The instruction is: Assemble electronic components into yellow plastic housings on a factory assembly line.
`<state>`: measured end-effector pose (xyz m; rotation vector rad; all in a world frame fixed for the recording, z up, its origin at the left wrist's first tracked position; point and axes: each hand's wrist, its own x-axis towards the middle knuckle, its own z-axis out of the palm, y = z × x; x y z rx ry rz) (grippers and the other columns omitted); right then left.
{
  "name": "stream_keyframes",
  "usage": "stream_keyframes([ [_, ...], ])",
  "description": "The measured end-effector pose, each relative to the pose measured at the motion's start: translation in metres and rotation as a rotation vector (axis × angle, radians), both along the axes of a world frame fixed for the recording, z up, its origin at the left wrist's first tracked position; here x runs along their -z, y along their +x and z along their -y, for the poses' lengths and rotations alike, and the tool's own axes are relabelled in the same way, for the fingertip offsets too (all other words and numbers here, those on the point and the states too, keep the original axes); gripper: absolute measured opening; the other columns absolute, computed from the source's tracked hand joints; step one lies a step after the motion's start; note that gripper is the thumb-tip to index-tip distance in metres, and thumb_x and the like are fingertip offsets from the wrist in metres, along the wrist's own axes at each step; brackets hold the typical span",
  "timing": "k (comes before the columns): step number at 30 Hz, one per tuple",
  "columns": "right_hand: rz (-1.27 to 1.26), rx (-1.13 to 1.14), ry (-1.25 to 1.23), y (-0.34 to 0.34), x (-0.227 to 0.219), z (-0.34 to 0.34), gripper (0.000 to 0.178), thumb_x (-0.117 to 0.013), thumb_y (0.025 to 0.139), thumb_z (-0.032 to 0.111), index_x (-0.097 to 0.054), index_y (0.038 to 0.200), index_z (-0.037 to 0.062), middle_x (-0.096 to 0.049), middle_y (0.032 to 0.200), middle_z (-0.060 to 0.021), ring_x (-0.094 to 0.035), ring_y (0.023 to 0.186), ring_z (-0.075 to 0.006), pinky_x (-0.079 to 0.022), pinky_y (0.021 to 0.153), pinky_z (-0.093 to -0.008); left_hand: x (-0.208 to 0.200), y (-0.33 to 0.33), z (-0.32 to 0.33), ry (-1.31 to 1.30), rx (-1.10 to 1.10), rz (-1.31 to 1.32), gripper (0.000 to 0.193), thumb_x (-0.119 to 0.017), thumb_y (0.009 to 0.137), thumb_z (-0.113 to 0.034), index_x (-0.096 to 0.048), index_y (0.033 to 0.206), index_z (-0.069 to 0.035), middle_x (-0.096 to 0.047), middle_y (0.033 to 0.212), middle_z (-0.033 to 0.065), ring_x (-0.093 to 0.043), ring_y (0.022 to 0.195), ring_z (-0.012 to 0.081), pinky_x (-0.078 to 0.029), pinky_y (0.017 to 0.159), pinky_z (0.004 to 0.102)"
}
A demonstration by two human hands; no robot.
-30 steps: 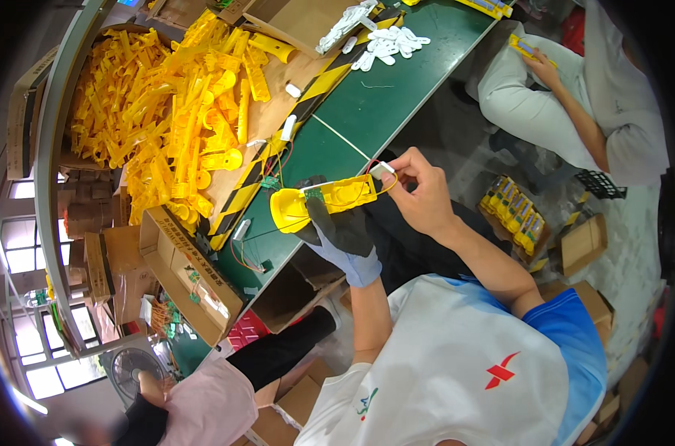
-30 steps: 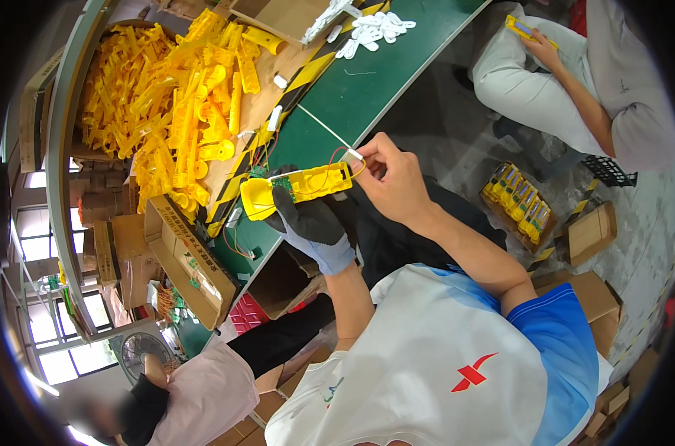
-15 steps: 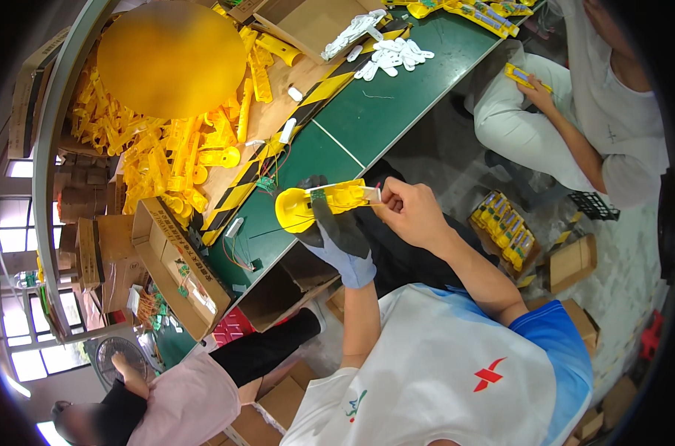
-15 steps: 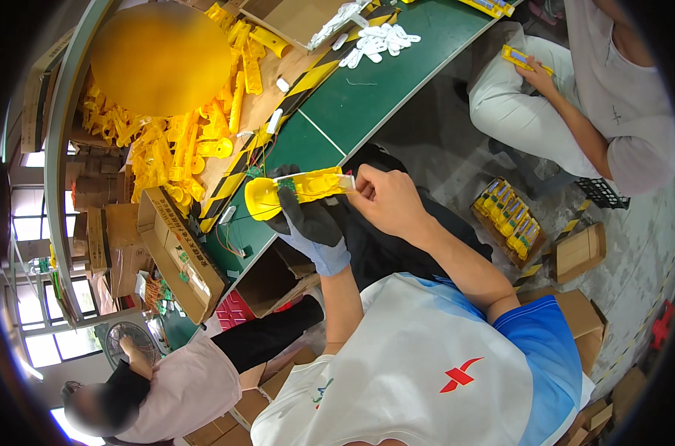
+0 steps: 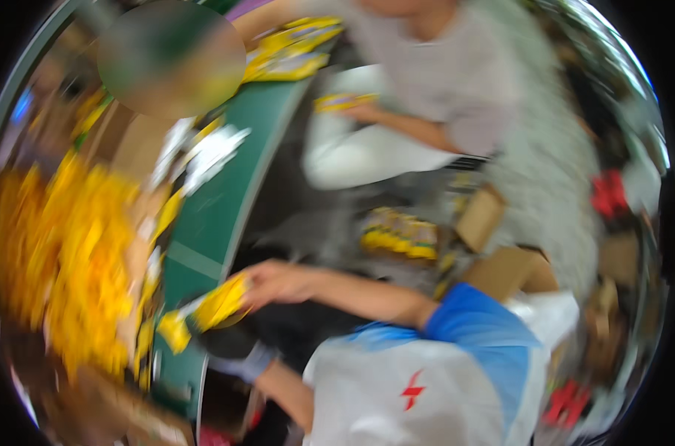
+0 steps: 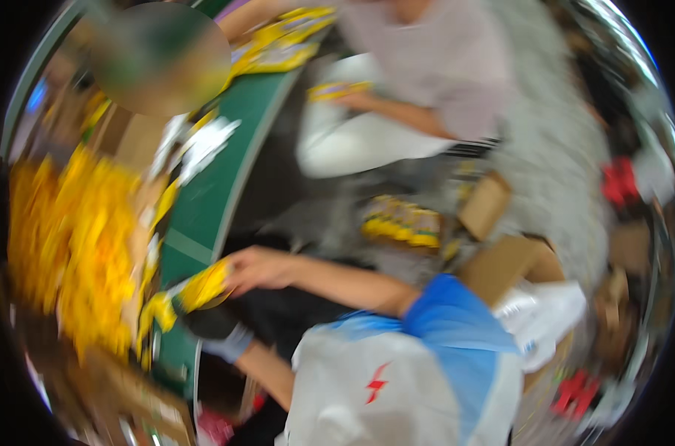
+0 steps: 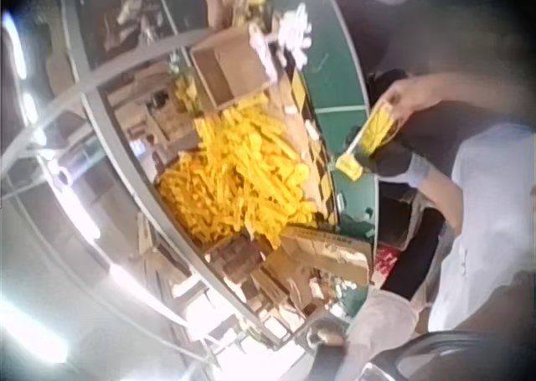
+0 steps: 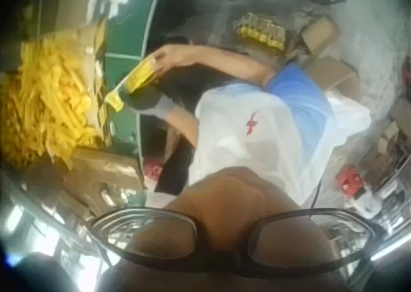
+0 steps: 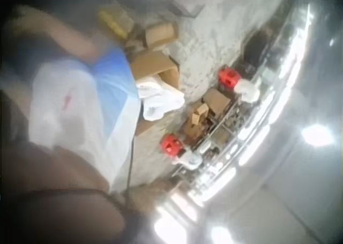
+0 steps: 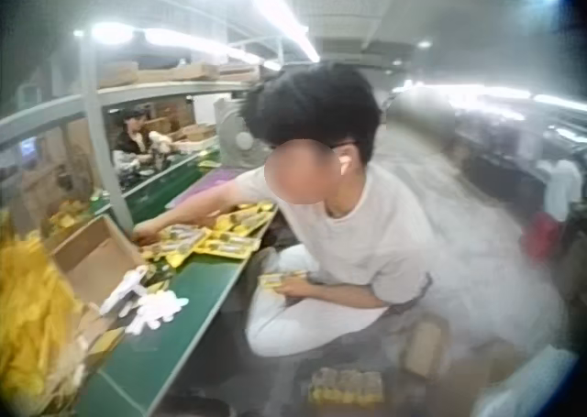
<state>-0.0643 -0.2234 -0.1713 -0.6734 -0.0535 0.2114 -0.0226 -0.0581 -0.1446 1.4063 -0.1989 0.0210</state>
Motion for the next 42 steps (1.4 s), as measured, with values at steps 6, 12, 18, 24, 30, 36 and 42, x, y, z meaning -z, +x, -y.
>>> stream_keyframes([
  [6, 0.122, -0.104, 0.203, 0.007, -0.002, -0.004, 0.046, -0.072, 0.089, 0.008, -0.057, 0.132, 0.0047, -0.065, 0.123, -0.0035, -0.063, 0.108, -0.0123, -0.05, 0.091, -0.0262, -0.003, 0.013, 0.019, -0.255, 0.001, -0.009, 0.036, -0.047, 0.103, -0.029, -0.056, 0.118, 0.002, -0.063, 0.112, 0.0149, -0.062, 0.1, 0.0257, -0.049, 0.092, 0.0366],
  [12, 0.16, 0.019, 0.273, 0.008, 0.018, 0.008, 0.044, -0.072, 0.089, 0.01, -0.059, 0.13, 0.0033, -0.067, 0.124, -0.0052, -0.066, 0.107, -0.0127, -0.05, 0.086, -0.023, 0.019, 0.035, 0.019, -0.306, 0.121, -0.179, 0.038, -0.051, 0.102, -0.028, -0.059, 0.111, 0.008, -0.064, 0.105, 0.0187, -0.063, 0.092, 0.0267, -0.051, 0.087, 0.037],
  [18, 0.004, 0.175, 0.065, -0.006, 0.0, 0.028, 0.031, -0.067, 0.094, 0.017, -0.063, 0.121, 0.0022, -0.07, 0.115, -0.0058, -0.068, 0.094, -0.0113, -0.05, 0.073, -0.0215, 0.036, 0.054, 0.024, -0.353, 0.441, -0.253, 0.043, -0.043, 0.105, -0.029, -0.051, 0.126, 0.008, -0.057, 0.125, 0.0183, -0.056, 0.111, 0.0268, -0.042, 0.102, 0.0373],
  [24, -0.12, 0.409, 0.056, -0.004, 0.008, 0.075, 0.034, -0.049, 0.103, 0.026, -0.06, 0.121, -0.0001, -0.07, 0.11, -0.0137, -0.067, 0.087, -0.0158, -0.051, 0.072, -0.0277, 0.004, 0.004, 0.044, -0.16, 0.39, -0.203, 0.045, -0.037, 0.107, -0.027, -0.048, 0.138, 0.004, -0.054, 0.136, 0.0144, -0.052, 0.123, 0.0244, -0.036, 0.112, 0.039],
  [30, -0.111, 0.622, 0.04, 0.02, -0.004, 0.165, 0.037, -0.057, 0.1, 0.027, -0.055, 0.127, 0.0028, -0.068, 0.116, -0.0131, -0.067, 0.098, -0.0186, -0.054, 0.076, -0.0274, 0.034, -0.02, 0.013, -0.051, 0.494, -0.338, 0.039, -0.052, 0.101, -0.017, -0.048, 0.135, 0.003, -0.06, 0.121, 0.0147, -0.062, 0.11, 0.0226, -0.05, 0.101, 0.0347],
  [36, -0.153, 0.804, -0.024, 0.099, -0.035, 0.235, 0.036, -0.062, 0.098, 0.026, -0.056, 0.126, 0.0039, -0.069, 0.113, -0.0136, -0.068, 0.096, -0.0176, -0.055, 0.074, -0.0239, 0.048, -0.024, -0.039, -0.049, 0.367, -0.301, 0.038, -0.052, 0.103, -0.017, -0.048, 0.134, 0.003, -0.063, 0.117, 0.0152, -0.063, 0.106, 0.0221, -0.049, 0.097, 0.0321],
  [42, -0.32, 0.68, -0.393, 0.14, -0.011, 0.255, 0.042, -0.063, 0.096, 0.032, -0.056, 0.13, 0.0072, -0.07, 0.11, -0.0108, -0.063, 0.086, -0.0103, -0.048, 0.071, -0.0214, 0.038, -0.033, -0.065, 0.095, 0.246, -0.305, 0.035, -0.054, 0.102, -0.019, -0.054, 0.13, 0.001, -0.064, 0.113, 0.0131, -0.065, 0.102, 0.0186, -0.05, 0.093, 0.0291],
])
